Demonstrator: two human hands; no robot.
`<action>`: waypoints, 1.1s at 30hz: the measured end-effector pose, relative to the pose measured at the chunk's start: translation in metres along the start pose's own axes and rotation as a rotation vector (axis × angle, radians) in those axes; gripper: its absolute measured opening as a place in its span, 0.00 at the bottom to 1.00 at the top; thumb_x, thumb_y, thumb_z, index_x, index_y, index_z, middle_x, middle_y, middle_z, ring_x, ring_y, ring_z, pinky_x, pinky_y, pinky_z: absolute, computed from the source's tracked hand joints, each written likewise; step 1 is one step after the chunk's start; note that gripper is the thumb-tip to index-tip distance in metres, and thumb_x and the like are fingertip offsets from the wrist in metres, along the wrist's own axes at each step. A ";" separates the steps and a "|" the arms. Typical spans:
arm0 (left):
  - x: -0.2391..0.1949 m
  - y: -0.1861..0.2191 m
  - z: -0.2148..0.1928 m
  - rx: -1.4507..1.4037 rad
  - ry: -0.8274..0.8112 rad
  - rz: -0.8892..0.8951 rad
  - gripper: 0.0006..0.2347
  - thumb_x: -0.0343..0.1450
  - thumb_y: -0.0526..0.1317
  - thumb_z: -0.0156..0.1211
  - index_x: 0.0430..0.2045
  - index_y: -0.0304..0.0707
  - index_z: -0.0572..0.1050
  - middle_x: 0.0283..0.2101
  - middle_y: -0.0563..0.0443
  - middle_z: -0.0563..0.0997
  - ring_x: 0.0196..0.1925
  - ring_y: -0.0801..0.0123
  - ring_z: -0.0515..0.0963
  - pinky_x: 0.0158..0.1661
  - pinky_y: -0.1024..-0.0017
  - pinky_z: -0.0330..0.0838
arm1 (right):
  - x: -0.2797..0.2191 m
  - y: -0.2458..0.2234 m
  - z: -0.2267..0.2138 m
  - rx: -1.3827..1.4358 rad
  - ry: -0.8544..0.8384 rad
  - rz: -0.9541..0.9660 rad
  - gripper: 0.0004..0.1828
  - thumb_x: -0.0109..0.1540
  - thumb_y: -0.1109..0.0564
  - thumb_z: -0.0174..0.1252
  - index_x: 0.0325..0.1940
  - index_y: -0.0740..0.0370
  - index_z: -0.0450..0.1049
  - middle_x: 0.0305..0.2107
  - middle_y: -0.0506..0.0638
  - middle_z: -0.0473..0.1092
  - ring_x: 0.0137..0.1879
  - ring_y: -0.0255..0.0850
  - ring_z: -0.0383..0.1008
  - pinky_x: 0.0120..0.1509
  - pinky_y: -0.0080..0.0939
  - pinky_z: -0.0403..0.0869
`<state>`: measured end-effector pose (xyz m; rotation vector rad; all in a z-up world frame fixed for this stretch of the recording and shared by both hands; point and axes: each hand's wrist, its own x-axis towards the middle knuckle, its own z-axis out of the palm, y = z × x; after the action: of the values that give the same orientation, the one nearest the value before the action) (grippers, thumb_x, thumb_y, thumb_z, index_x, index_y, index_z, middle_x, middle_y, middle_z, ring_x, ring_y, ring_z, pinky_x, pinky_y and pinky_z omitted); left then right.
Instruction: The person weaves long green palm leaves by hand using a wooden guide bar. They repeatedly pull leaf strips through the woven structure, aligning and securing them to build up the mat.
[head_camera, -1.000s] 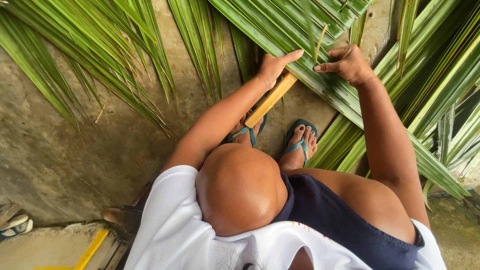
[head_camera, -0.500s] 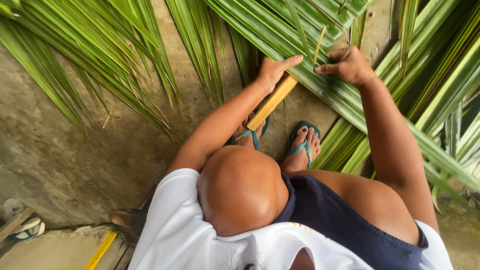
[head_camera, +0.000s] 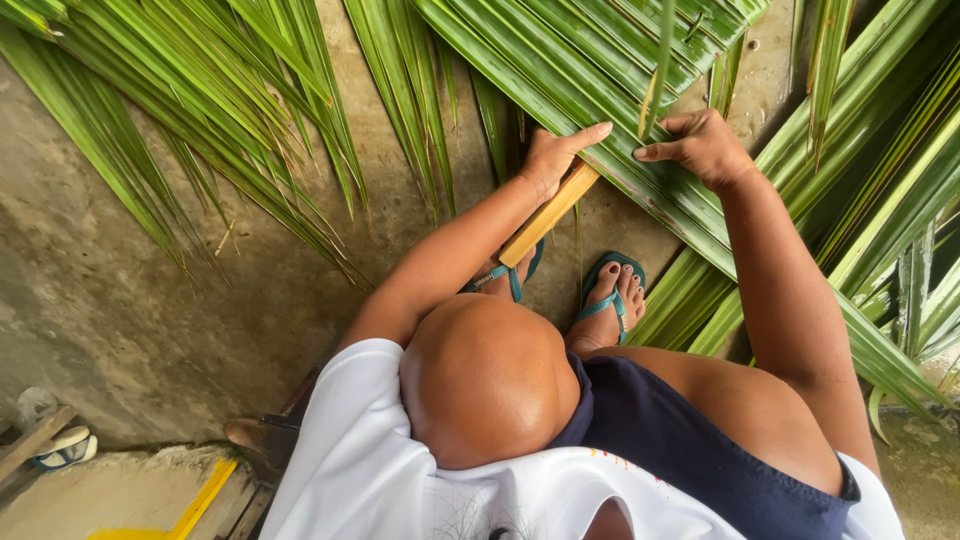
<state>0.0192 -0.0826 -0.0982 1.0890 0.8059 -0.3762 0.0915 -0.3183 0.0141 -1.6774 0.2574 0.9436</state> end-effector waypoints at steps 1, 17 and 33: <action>0.012 -0.017 -0.007 -0.012 0.016 -0.005 0.26 0.53 0.35 0.89 0.40 0.22 0.80 0.42 0.40 0.84 0.44 0.62 0.82 0.53 0.60 0.74 | -0.009 -0.020 0.004 -0.005 0.002 0.003 0.13 0.50 0.55 0.79 0.31 0.54 0.80 0.24 0.47 0.74 0.29 0.32 0.71 0.39 0.29 0.69; -0.070 0.108 0.054 0.408 0.203 0.051 0.33 0.50 0.52 0.79 0.10 0.53 0.46 0.17 0.64 0.49 0.23 0.76 0.47 0.23 0.66 0.43 | -0.130 -0.102 0.045 -0.910 0.620 -0.457 0.18 0.69 0.53 0.71 0.59 0.64 0.78 0.47 0.58 0.71 0.52 0.51 0.69 0.47 0.49 0.71; -0.056 0.084 0.037 0.215 0.195 -0.020 0.33 0.50 0.42 0.87 0.42 0.13 0.77 0.43 0.27 0.82 0.50 0.50 0.81 0.53 0.54 0.73 | -0.089 0.015 0.100 0.166 0.519 -0.078 0.41 0.66 0.65 0.64 0.78 0.69 0.50 0.55 0.62 0.52 0.58 0.45 0.64 0.60 0.37 0.74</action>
<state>0.0500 -0.0851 0.0053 1.3337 0.9654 -0.3840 -0.0202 -0.2603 0.0613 -1.7391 0.5947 0.4024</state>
